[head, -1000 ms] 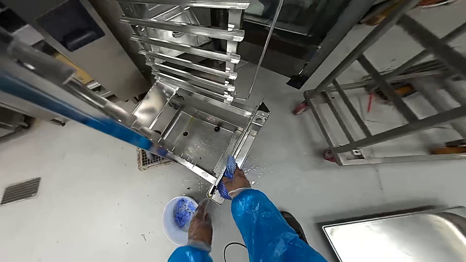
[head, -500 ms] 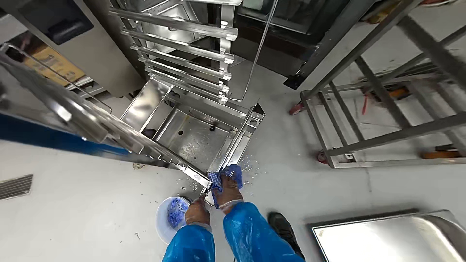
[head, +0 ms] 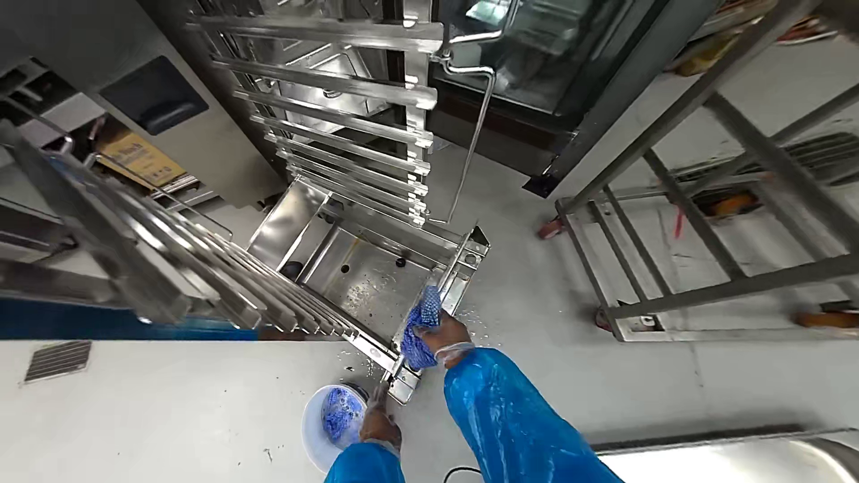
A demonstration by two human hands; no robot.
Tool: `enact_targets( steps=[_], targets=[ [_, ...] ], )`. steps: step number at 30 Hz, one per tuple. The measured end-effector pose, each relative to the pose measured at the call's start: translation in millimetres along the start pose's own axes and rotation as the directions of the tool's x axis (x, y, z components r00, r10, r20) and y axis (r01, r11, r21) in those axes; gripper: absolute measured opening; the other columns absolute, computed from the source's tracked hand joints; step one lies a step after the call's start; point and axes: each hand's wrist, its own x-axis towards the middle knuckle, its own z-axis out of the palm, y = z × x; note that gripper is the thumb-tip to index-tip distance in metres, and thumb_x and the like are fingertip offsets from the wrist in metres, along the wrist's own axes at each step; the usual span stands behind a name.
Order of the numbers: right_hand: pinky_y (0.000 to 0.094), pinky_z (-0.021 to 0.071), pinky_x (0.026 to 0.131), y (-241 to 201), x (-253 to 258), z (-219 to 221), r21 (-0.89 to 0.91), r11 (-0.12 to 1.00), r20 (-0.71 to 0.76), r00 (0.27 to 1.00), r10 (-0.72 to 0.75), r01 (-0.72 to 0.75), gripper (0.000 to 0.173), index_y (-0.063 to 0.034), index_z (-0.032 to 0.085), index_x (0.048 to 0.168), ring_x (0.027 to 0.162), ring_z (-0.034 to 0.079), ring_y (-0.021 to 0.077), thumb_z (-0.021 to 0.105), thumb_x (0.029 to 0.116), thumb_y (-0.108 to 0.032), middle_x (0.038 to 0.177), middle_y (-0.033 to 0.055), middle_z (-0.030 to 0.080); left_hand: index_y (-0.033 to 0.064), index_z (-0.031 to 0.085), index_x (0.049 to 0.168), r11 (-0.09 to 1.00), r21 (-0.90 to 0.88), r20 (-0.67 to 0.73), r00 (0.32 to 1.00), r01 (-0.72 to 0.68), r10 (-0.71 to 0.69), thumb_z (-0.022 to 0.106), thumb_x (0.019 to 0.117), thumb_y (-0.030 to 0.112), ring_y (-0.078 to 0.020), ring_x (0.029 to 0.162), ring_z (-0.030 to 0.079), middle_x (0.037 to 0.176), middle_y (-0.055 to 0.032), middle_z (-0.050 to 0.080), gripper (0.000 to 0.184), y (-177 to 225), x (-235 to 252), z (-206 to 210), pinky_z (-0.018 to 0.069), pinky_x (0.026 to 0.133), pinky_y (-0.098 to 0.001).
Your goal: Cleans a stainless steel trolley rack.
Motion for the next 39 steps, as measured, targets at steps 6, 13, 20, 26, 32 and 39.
enact_targets(
  steps=[6, 13, 20, 26, 32, 39],
  targets=[
    [0.0488, 0.0536, 0.098, -26.3, -73.0, -30.8, 0.320, 0.920, -0.229, 0.961, -0.158, 0.227, 0.049, 0.0074, 0.063, 0.125, 0.107, 0.069, 0.0302, 0.082, 0.0826, -0.008, 0.113, 0.0232, 0.071, 0.0050, 0.023, 0.161, 0.697, -0.682, -0.214, 0.972, -0.222, 0.099, 0.059, 0.0963, -0.006, -0.0341, 0.152, 0.032, 0.168, -0.0194, 0.022, 0.075, -16.7, -59.5, 7.7, 0.0316, 0.122, -0.0466],
    [0.0183, 0.0584, 0.081, -75.2, -199.5, -29.6, 0.589, 0.694, -0.191, 0.906, -0.379, 0.414, 0.054, 0.0085, 0.060, 0.116, 0.090, 0.069, -0.0004, 0.074, 0.0659, -0.004, 0.098, 0.0035, 0.071, 0.0090, 0.009, 0.164, 0.544, -0.736, -0.348, 0.915, -0.403, 0.207, 0.062, 0.0960, 0.000, -0.0294, 0.149, 0.038, 0.166, -0.0203, 0.026, 0.087, 9.3, -113.8, -59.3, 0.0345, 0.122, -0.0426],
    [0.0199, 0.0599, 0.083, -108.2, -306.1, 18.2, 0.706, 0.553, -0.011, 0.788, -0.616, 0.442, 0.054, 0.0031, 0.054, 0.117, 0.090, 0.069, -0.0017, 0.071, 0.0664, 0.004, 0.097, -0.0050, 0.072, 0.0015, 0.044, 0.151, 0.063, -0.882, -0.446, 0.870, -0.468, 0.211, 0.033, 0.1123, 0.016, -0.0145, 0.136, 0.051, 0.150, -0.0140, 0.053, 0.043, -44.6, -169.1, -104.3, 0.0388, 0.115, -0.0310],
    [0.0229, 0.0605, 0.086, -147.0, -377.5, 90.2, 0.758, 0.330, -0.123, 0.619, -0.776, 0.563, 0.055, 0.0008, 0.056, 0.116, 0.094, 0.071, 0.0019, 0.078, 0.0662, -0.005, 0.100, -0.0050, 0.074, -0.0023, 0.054, 0.142, 0.502, -0.741, -0.402, 0.893, -0.447, 0.202, 0.045, 0.1090, 0.012, -0.0248, 0.130, 0.058, 0.138, -0.0207, 0.061, 0.038, -152.0, -234.5, -148.9, 0.0419, 0.113, -0.0399],
    [0.0244, 0.0608, 0.084, -190.2, -440.5, 166.1, 0.767, 0.299, -0.174, 0.633, -0.755, 0.567, 0.051, 0.0036, 0.058, 0.115, 0.093, 0.071, 0.0044, 0.074, 0.0673, -0.002, 0.100, -0.0011, 0.074, -0.0023, 0.056, 0.139, 0.404, -0.740, -0.476, 0.843, -0.537, 0.249, 0.049, 0.1067, 0.010, -0.0244, 0.122, 0.062, 0.133, -0.0205, 0.064, 0.035, -236.4, -284.2, -217.7, 0.0470, 0.108, -0.0416],
    [0.0237, 0.0610, 0.082, -268.2, -471.4, 221.7, 0.797, 0.313, -0.123, 0.645, -0.754, 0.517, 0.051, 0.0063, 0.058, 0.114, 0.090, 0.071, 0.0039, 0.074, 0.0661, 0.000, 0.097, 0.0009, 0.073, -0.0102, 0.042, 0.147, 0.306, -0.834, -0.397, 0.884, -0.460, 0.245, 0.025, 0.1114, 0.003, -0.0214, 0.130, 0.055, 0.143, -0.0223, 0.056, 0.042, -280.3, -353.5, -285.6, 0.0390, 0.113, -0.0334]
  ],
)
